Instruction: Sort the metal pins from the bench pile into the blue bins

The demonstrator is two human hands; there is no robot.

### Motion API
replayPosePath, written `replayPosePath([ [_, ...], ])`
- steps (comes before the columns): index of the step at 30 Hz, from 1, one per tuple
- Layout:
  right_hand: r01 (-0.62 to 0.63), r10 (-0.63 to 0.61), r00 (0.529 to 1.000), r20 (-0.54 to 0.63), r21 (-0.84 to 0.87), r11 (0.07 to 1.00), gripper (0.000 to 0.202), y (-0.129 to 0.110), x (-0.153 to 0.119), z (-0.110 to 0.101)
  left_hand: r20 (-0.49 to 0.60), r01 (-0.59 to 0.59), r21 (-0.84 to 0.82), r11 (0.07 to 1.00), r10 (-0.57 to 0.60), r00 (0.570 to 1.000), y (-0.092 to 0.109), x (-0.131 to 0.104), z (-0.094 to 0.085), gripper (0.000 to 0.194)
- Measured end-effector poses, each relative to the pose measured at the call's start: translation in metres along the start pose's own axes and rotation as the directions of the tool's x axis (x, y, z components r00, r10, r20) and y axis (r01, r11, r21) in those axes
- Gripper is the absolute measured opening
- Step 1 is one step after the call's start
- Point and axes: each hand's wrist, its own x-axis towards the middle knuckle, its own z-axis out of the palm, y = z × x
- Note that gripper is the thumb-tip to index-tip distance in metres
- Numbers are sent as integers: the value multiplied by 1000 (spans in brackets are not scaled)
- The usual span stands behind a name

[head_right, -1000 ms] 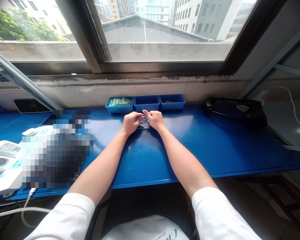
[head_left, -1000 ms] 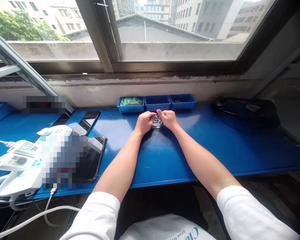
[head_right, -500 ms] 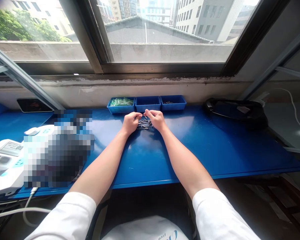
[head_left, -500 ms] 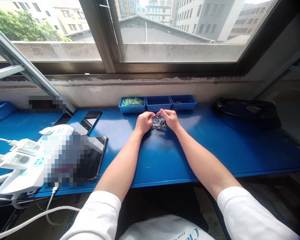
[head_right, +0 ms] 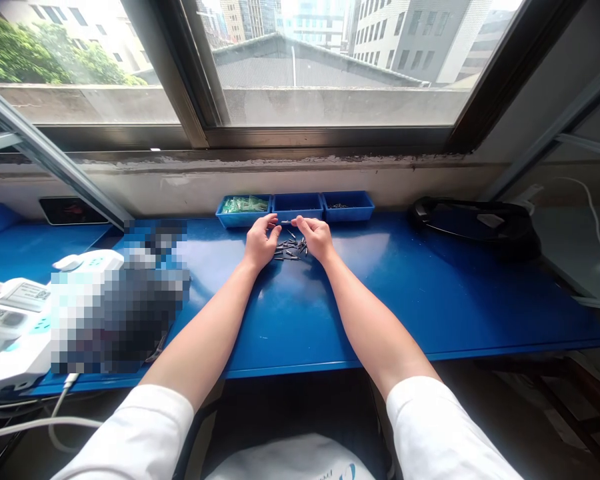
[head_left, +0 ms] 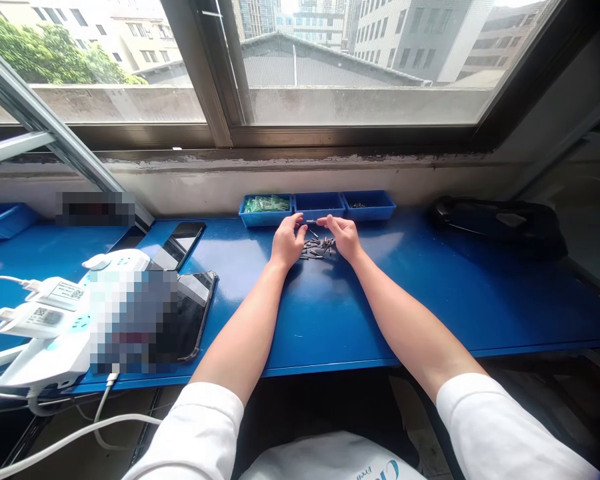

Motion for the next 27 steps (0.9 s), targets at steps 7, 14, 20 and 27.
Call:
replayPosePath([
  [7,-77,18,994,-107,-579,812,56,10,9,-12,-6,67,52,996,-67,998,-3,1,0,33],
  [14,-113,126,992,-32,-691,714,73,33,15,-19,72,60,84,995,-66,995,-5,-1,2,33],
  [20,-72,65,997,-37,-692,718,68,27,12,-13,111,41,116,992,-54,992,-4,-2,1,32],
  [27,179,-90,979,182,-565,806,29,8,0,-3,152,39,176,984,-66,986,-3,-2,1,25],
])
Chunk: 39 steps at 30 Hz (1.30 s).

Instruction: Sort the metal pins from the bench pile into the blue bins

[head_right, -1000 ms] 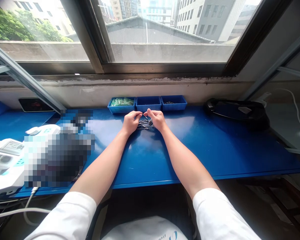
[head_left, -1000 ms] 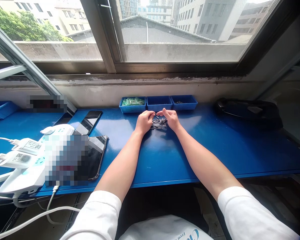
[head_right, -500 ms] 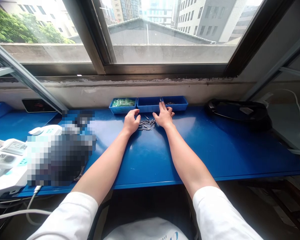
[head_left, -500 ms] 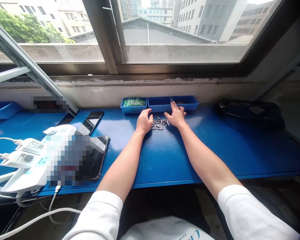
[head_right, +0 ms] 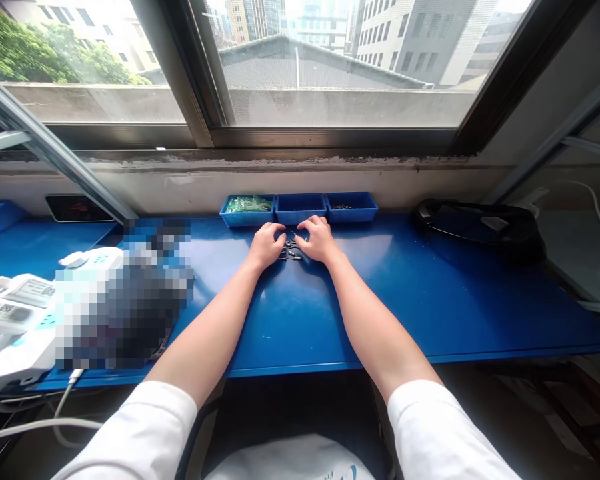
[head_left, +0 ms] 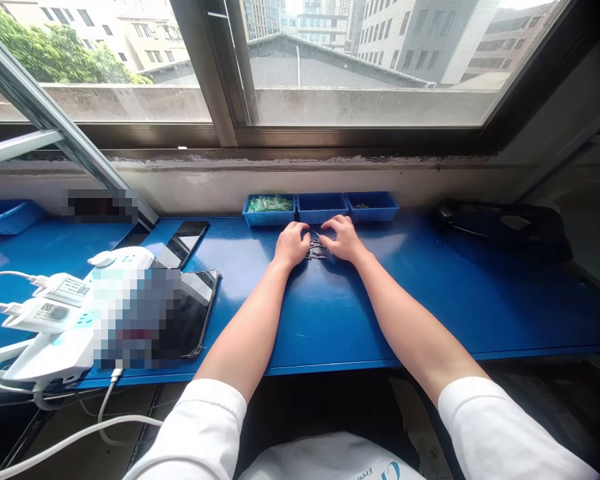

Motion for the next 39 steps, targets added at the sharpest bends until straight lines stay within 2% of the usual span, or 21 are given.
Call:
replayPosePath([
  [3,65,-67,984,163,15,998,30,-5,-3,2,35,0,13,1000,-1,999,0,0,0,24],
  [6,91,-92,972,217,16,996,22,-4,-3,6,82,-23,18,1000,22,996,-1,-1,1,26],
  [10,97,-100,976,195,27,995,19,0,-1,11,138,-66,51,997,59,989,0,-1,2,29],
  [15,73,-73,982,173,8,997,17,-1,-1,10,155,-97,87,992,83,984,1,-2,2,29],
  [26,13,-16,998,66,42,999,14,-2,-2,10,171,-134,11,991,130,977,5,-3,-3,23],
  [32,20,-21,999,31,40,999,17,-3,0,11,123,-175,-53,983,180,976,5,-1,-3,16],
  [39,55,-56,998,38,36,998,25,-5,1,11,58,-161,-81,984,166,984,4,1,0,16],
])
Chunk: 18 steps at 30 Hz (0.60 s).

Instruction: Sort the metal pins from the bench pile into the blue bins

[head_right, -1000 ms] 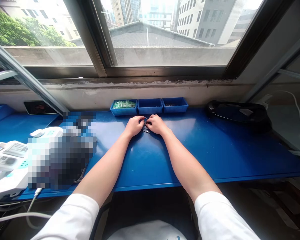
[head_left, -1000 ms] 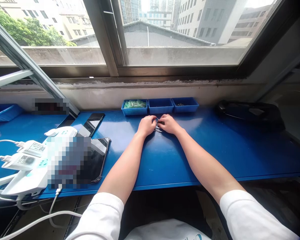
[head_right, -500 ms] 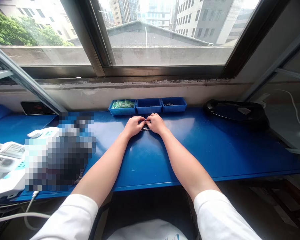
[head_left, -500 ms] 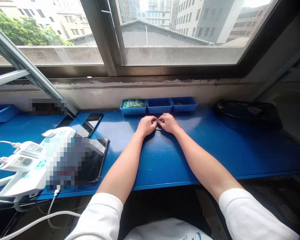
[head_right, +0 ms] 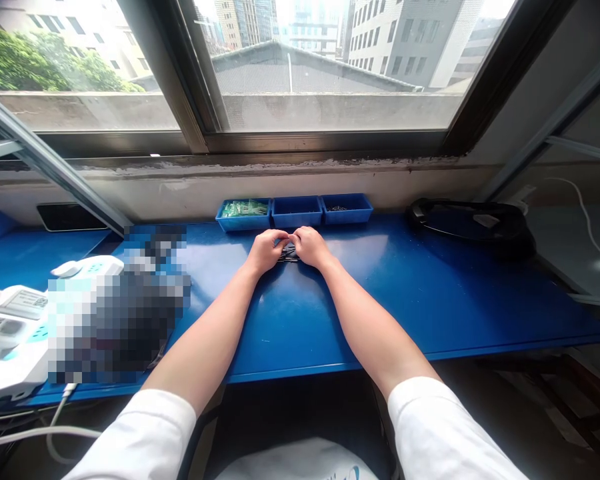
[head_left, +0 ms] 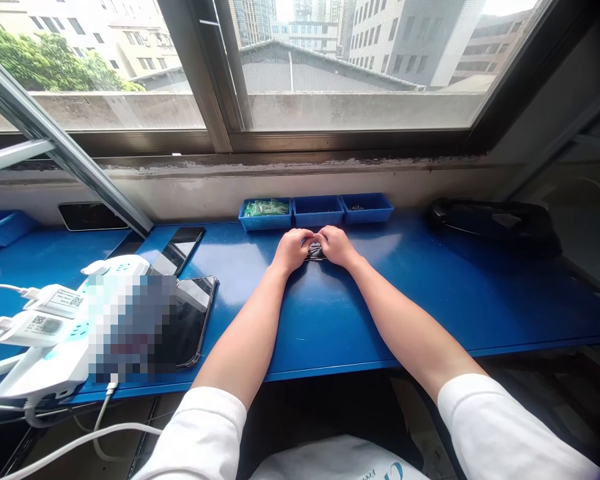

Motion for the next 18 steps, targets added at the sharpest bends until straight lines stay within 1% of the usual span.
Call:
replayPosePath([
  [5,-21,21,1000,12,16,1000,36,-6,-1,-2,14,-2,17,1000,2,1000,0,0,1,17],
  [7,-52,52,999,-1,108,993,38,-10,-2,-4,19,9,51,999,-10,1000,0,0,0,19],
  [8,-69,73,997,-11,191,979,36,-11,-2,-5,18,21,67,998,-22,1000,0,0,0,20],
  [9,-86,95,995,-18,293,952,33,-13,-2,-6,14,37,78,996,-38,999,1,0,-1,21],
  [11,-117,141,990,-12,497,860,29,-14,-2,-8,-3,72,80,994,-72,997,1,0,-2,22],
  [13,-145,171,985,20,630,763,30,-14,-2,-9,-16,95,65,993,-95,995,2,0,-3,22],
  [14,-162,184,982,39,665,729,31,-14,-2,-10,-18,96,55,994,-95,995,2,0,-3,22],
  [16,-190,213,976,54,696,693,31,-13,-2,-12,-19,77,34,996,-77,997,2,0,-3,21],
  [18,-199,248,968,28,687,699,30,-12,-1,-14,-42,71,21,997,-70,997,1,0,-2,22],
])
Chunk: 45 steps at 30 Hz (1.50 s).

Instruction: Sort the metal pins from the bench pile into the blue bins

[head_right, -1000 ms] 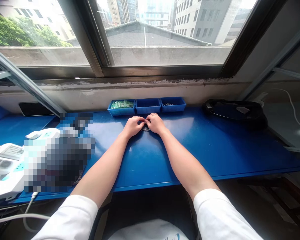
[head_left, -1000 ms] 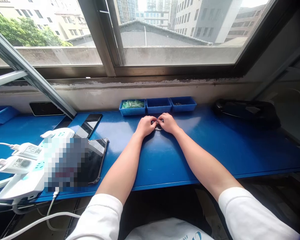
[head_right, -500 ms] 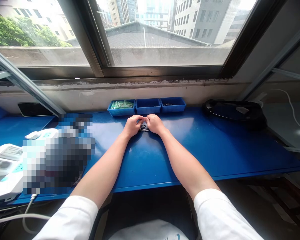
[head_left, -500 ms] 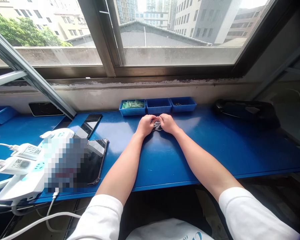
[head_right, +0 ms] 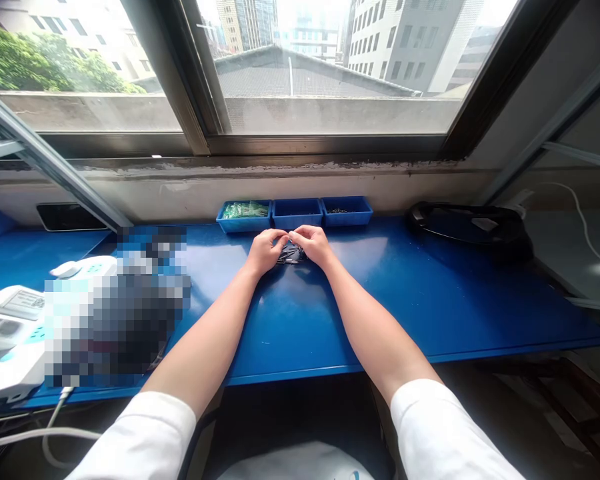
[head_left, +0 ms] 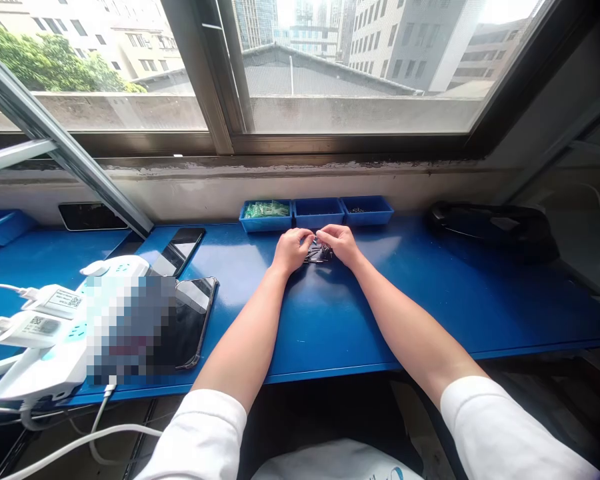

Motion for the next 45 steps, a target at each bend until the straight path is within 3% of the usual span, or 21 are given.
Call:
replayPosePath([
  [3,37,-55,991,-123,-144,989,24,-2,3,-2,-65,69,25,997,-68,996,-3,2,1,29],
  [6,66,-157,967,-201,-398,915,24,-4,11,-3,-74,142,78,987,-137,988,-7,3,2,31],
  [9,61,-203,966,-160,-623,780,35,-7,26,-2,-32,147,118,982,-145,989,-6,3,3,31],
  [12,34,-160,983,-94,-758,652,46,-11,42,1,-3,148,143,979,-149,989,-4,3,2,30],
  [19,34,-14,999,31,-864,502,49,-10,66,8,16,135,155,979,-139,990,-8,3,4,29],
  [24,59,-97,995,8,-842,536,46,-1,50,13,52,120,204,972,-133,990,-9,3,6,30],
  [29,91,-218,974,-65,-766,636,29,7,23,17,116,58,258,964,-90,989,-6,1,6,30],
  [34,97,-153,988,-16,-711,696,24,15,16,8,152,10,272,962,-54,987,-4,-2,6,29],
  [39,90,-83,996,44,-712,696,21,16,12,-2,169,-17,264,964,-29,985,-3,-4,4,27],
  [45,127,-74,992,106,-710,693,17,15,4,2,171,-18,232,973,-23,985,-4,-4,1,24],
])
